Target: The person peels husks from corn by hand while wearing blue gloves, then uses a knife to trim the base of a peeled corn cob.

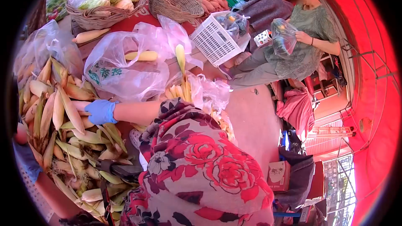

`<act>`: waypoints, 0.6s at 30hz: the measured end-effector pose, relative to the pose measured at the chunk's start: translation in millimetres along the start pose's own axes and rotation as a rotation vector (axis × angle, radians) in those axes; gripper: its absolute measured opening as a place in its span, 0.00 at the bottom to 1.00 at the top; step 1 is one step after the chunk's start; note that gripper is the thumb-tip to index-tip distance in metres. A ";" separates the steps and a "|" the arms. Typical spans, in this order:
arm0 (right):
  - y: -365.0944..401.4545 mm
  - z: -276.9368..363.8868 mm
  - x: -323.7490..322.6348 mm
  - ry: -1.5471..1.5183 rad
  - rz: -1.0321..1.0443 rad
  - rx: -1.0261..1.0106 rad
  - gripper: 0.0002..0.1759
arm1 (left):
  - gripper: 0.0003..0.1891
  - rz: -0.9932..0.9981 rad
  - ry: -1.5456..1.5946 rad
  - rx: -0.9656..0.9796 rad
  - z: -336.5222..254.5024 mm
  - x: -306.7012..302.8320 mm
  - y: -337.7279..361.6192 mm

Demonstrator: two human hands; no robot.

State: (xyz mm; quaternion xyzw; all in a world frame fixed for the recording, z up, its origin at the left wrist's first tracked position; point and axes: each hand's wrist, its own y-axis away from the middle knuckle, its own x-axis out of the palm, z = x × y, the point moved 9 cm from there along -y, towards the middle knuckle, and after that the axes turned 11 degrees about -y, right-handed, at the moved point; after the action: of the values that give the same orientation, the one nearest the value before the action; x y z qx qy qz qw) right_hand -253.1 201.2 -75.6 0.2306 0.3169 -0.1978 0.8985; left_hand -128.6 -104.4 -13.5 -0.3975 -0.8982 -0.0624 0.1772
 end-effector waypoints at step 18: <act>-77.6 -219.5 -178.3 0.324 -0.355 0.329 0.38 | 0.26 0.037 0.141 -0.414 116.4 69.2 33.0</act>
State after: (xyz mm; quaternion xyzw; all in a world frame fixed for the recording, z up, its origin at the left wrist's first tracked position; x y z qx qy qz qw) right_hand -525.6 293.8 -132.3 0.3429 0.4553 -0.3614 0.7379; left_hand -178.5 -4.7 -97.1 -0.4363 -0.8441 -0.2702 0.1553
